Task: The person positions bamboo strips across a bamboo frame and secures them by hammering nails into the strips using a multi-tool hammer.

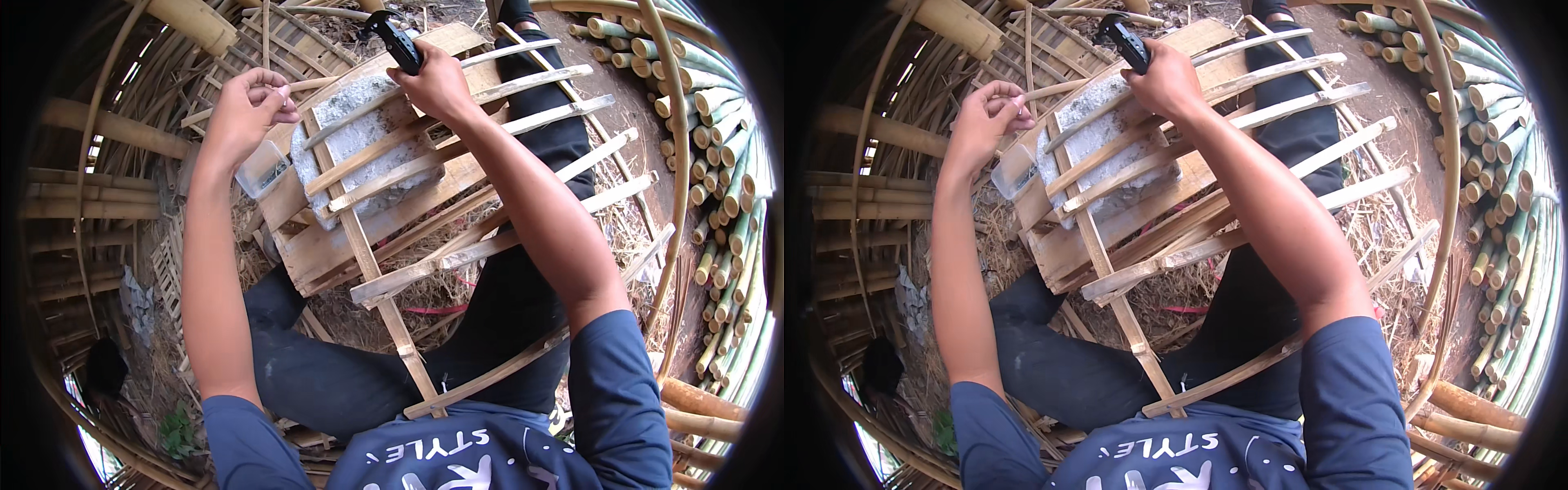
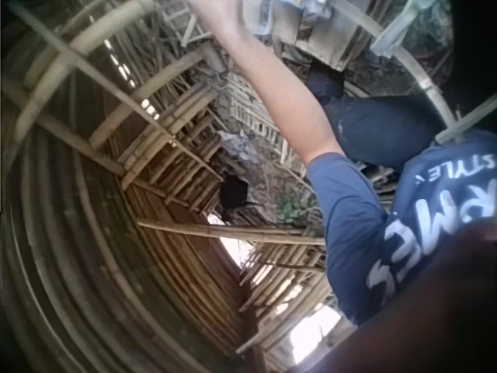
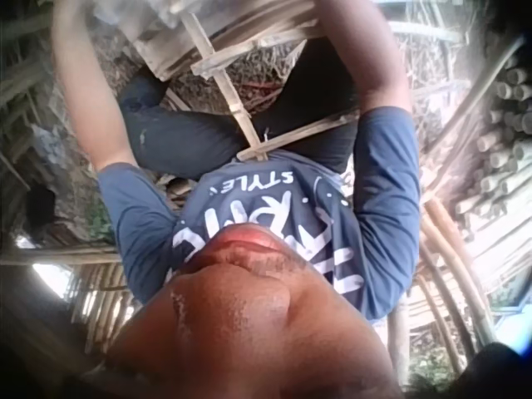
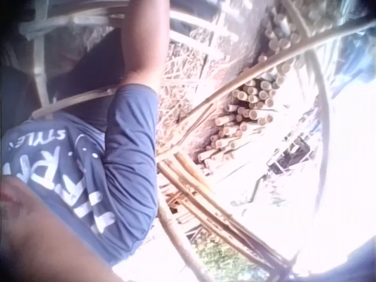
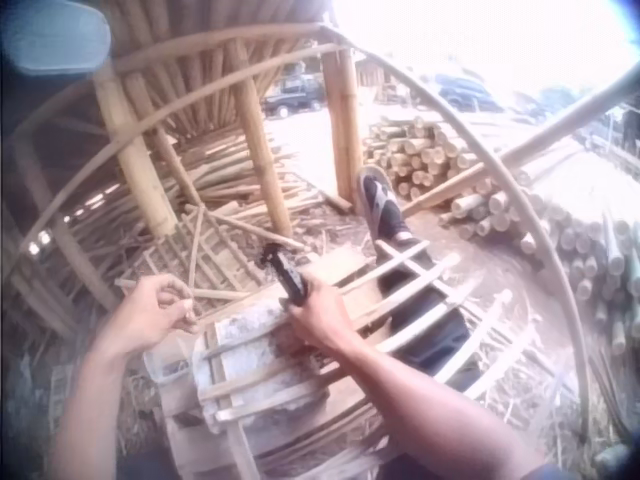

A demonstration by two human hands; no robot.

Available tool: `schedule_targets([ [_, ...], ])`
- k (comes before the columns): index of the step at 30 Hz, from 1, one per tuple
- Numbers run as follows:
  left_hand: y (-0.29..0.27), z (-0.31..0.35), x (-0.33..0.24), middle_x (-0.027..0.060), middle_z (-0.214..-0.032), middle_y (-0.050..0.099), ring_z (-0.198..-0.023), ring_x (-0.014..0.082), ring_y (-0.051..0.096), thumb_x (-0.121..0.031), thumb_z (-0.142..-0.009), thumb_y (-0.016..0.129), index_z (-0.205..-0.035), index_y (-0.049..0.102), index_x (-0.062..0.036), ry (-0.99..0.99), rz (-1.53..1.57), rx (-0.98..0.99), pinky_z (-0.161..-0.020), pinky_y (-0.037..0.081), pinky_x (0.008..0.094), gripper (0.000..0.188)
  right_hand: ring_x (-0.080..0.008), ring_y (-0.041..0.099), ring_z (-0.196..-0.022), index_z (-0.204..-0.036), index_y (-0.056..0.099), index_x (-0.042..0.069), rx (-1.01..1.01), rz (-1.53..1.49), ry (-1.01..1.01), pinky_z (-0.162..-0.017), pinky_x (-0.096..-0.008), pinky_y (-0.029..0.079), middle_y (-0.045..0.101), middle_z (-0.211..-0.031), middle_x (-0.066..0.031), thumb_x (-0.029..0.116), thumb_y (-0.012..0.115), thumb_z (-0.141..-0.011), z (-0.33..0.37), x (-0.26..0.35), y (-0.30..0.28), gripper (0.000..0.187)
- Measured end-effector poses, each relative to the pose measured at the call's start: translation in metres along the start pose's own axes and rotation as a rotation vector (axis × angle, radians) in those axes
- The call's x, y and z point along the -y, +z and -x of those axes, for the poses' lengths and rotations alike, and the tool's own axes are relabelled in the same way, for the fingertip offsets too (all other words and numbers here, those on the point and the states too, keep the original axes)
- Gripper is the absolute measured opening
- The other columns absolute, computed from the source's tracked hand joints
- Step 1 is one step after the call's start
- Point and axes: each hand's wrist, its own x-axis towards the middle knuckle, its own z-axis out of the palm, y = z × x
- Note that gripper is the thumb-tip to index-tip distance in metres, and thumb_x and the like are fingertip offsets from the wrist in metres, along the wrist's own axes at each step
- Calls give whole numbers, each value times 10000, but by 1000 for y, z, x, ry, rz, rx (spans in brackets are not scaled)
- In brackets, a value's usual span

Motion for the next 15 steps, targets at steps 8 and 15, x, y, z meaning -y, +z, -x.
schedule_targets([
  [8, 16, 29, 57, 107, -833, 680, -699, 179, 712, -101, -965, 703, -1100, 523, 7, -58, 261, -1, -647, 580, 289, 250, -311, 723, -844, -1060, 684, 14, 77, 13, 91, -785, -418, 547, 730, -864, -182, 267, 785, -831, -1, 1, -2, 356],
  [15, 23, 36, 83, 72, -804, 689, -682, 142, 691, -138, -920, 772, -929, 632, -18, 48, 490, -22, -654, 592, 268, 184, -315, 727, -876, -1063, 697, 15, 62, 47, 56, -819, -417, 551, 743, -918, -185, 283, 789, -821, -4, -7, 1, 373],
])
